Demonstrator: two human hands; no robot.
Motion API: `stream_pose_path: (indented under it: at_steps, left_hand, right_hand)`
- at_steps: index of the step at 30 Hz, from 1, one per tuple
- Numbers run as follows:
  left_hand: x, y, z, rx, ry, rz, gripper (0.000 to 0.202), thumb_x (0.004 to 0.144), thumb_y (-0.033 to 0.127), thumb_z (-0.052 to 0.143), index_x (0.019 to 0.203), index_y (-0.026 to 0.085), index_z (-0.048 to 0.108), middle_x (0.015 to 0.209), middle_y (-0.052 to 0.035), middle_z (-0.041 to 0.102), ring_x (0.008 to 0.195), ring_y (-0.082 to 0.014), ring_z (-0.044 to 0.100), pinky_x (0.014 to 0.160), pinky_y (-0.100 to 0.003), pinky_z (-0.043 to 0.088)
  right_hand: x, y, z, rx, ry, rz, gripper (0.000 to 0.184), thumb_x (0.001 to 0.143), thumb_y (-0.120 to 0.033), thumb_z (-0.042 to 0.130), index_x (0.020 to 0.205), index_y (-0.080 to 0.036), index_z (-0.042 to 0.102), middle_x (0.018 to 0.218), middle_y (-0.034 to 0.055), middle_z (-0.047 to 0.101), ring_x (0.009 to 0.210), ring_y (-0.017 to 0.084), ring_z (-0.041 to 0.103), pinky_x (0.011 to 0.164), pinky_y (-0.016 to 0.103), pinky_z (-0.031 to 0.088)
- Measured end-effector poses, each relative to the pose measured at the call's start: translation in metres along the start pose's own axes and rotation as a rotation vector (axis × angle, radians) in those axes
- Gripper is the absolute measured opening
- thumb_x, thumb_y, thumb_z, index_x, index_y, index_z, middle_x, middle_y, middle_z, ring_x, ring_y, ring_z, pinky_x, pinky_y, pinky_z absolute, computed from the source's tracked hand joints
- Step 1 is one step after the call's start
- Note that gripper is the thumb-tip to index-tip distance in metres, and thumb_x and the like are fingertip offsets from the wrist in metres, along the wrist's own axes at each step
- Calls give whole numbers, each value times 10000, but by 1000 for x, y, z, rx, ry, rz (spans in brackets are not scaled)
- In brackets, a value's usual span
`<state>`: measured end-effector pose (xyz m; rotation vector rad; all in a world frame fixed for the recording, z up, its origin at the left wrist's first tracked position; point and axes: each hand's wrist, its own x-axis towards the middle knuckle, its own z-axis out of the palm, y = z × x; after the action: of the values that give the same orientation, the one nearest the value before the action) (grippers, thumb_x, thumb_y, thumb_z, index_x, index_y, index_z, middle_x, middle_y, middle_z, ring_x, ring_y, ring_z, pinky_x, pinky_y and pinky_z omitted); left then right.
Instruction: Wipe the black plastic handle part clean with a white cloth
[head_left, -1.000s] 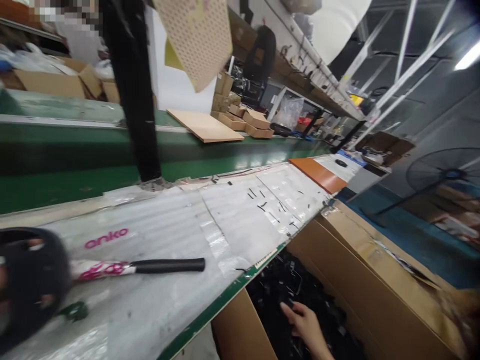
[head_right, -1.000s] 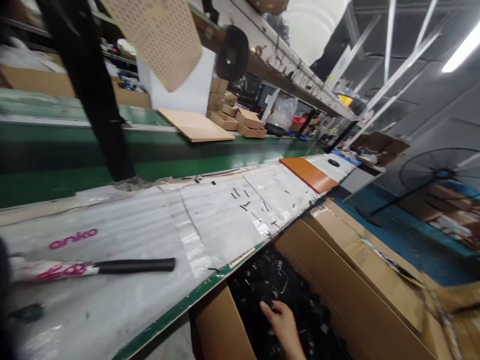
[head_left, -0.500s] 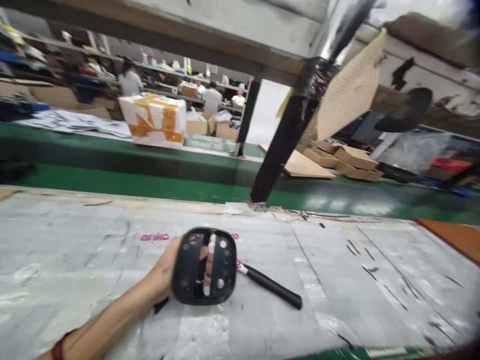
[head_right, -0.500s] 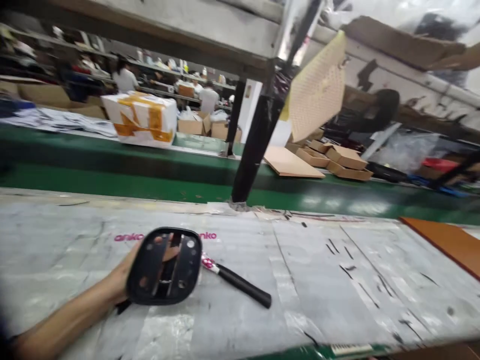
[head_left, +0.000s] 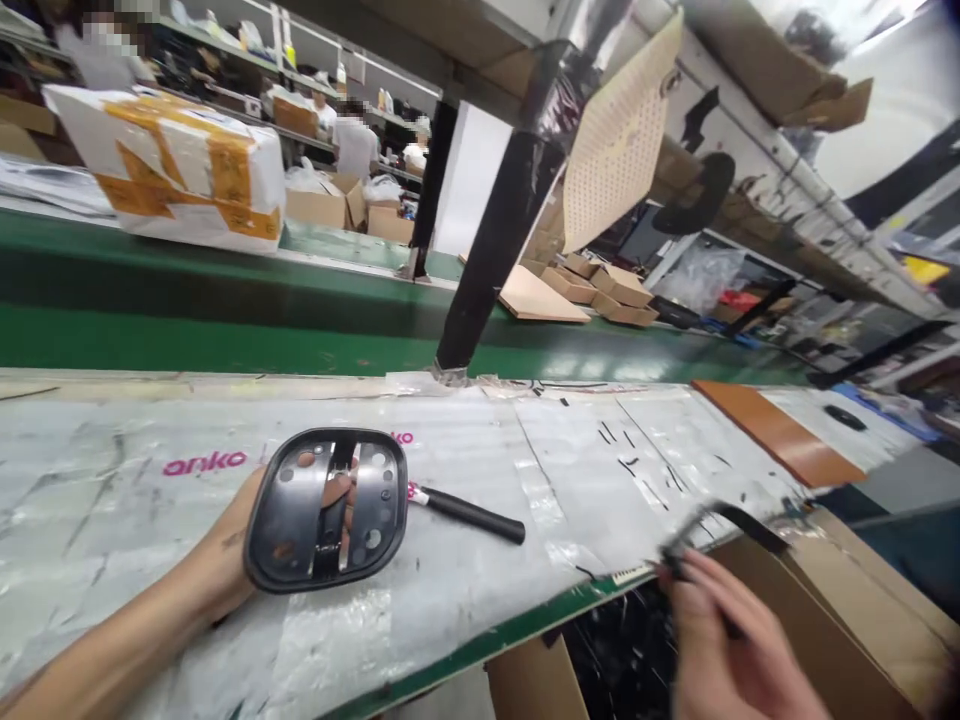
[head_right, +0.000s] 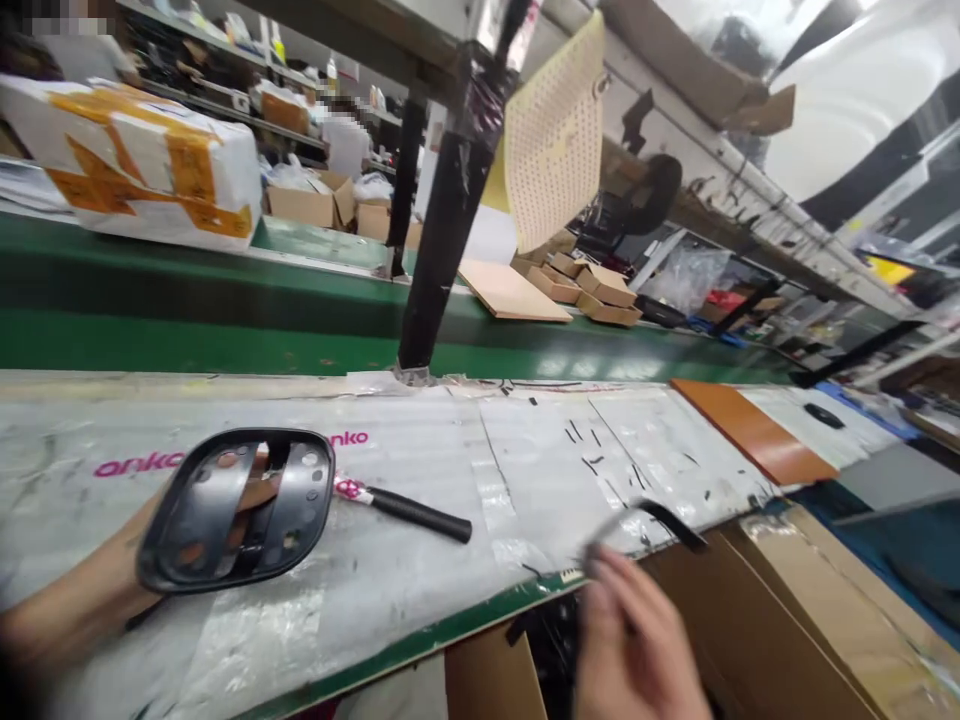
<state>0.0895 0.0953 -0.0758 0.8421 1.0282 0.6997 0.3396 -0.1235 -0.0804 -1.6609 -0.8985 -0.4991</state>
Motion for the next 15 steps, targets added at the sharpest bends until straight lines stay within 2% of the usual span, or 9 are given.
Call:
stream_pose_path:
  at_steps: [1, 2, 3, 4, 6, 9, 12, 14, 15]
  left_hand:
    - [1, -1, 3, 16, -17, -10, 402, 508, 112, 855, 840, 171, 636, 617, 5, 697, 556, -222, 673, 491, -290, 560]
    - [2, -2, 5, 20, -53, -27, 366, 507, 98, 843, 803, 161, 637, 616, -4, 699, 548, -222, 670, 492, -291, 559]
    - [3, -4, 8, 8, -97, -43, 312, 521, 112, 828, 769, 150, 641, 620, -20, 704, 546, -225, 668, 502, -299, 560]
    - [5, -6, 9, -12, -136, -55, 258, 545, 148, 810, 745, 140, 647, 624, -34, 707, 547, -228, 667, 514, -307, 562]
    - [8, -11, 10, -62, -186, -52, 202, 610, 237, 766, 748, 129, 665, 648, -49, 716, 575, -230, 672, 543, -311, 563]
    - [10, -16, 7, -85, -229, 26, 189, 659, 278, 735, 775, 142, 674, 666, -32, 719, 591, -203, 668, 552, -275, 546]
    - [7, -17, 3, -3, -282, 93, 190, 671, 288, 736, 775, 136, 692, 692, -35, 727, 609, -195, 665, 565, -254, 532]
    - [4, -13, 3, 84, -284, 145, 237, 653, 272, 761, 846, 141, 716, 783, -33, 745, 690, -191, 672, 606, -230, 527]
    - [1, -10, 3, 113, -289, 167, 279, 645, 263, 775, 895, 150, 723, 843, -30, 751, 752, -190, 674, 647, -219, 525]
  right_hand:
    - [-4, -24, 12, -18, -183, -160, 145, 864, -208, 636, 1004, -220, 675, 1054, 66, 689, 931, 221, 672, 817, 382, 578]
    - [-8, -45, 26, 63, -237, -339, 101, 881, -171, 606, 940, -212, 677, 978, 48, 708, 896, 195, 678, 781, 333, 576]
    - [-13, -62, 41, 124, -335, -498, 116, 907, -158, 561, 920, -187, 672, 924, 42, 718, 925, 198, 670, 798, 334, 568]
    - [-19, -75, 55, 184, -354, -615, 133, 915, -170, 550, 857, -160, 669, 870, 39, 725, 911, 201, 663, 767, 324, 562]
    - [-31, -90, 82, 200, -409, -705, 178, 900, -119, 524, 780, -132, 654, 853, 35, 722, 905, 210, 650, 769, 352, 525]
    - [-43, -94, 107, 187, -479, -740, 303, 951, -164, 431, 727, -130, 632, 816, 35, 700, 874, 211, 644, 806, 378, 459]
    - [-42, -91, 117, 203, -503, -766, 256, 944, -224, 494, 733, -155, 621, 787, -3, 688, 939, 210, 639, 997, 394, 349]
    - [-39, -89, 121, 238, -547, -812, 208, 916, -245, 565, 725, -174, 608, 766, -35, 684, 1006, 206, 631, 1129, 411, 212]
    - [-40, -88, 122, 259, -562, -823, 234, 930, -268, 547, 721, -179, 603, 748, -40, 681, 1004, 197, 636, 1158, 420, 170]
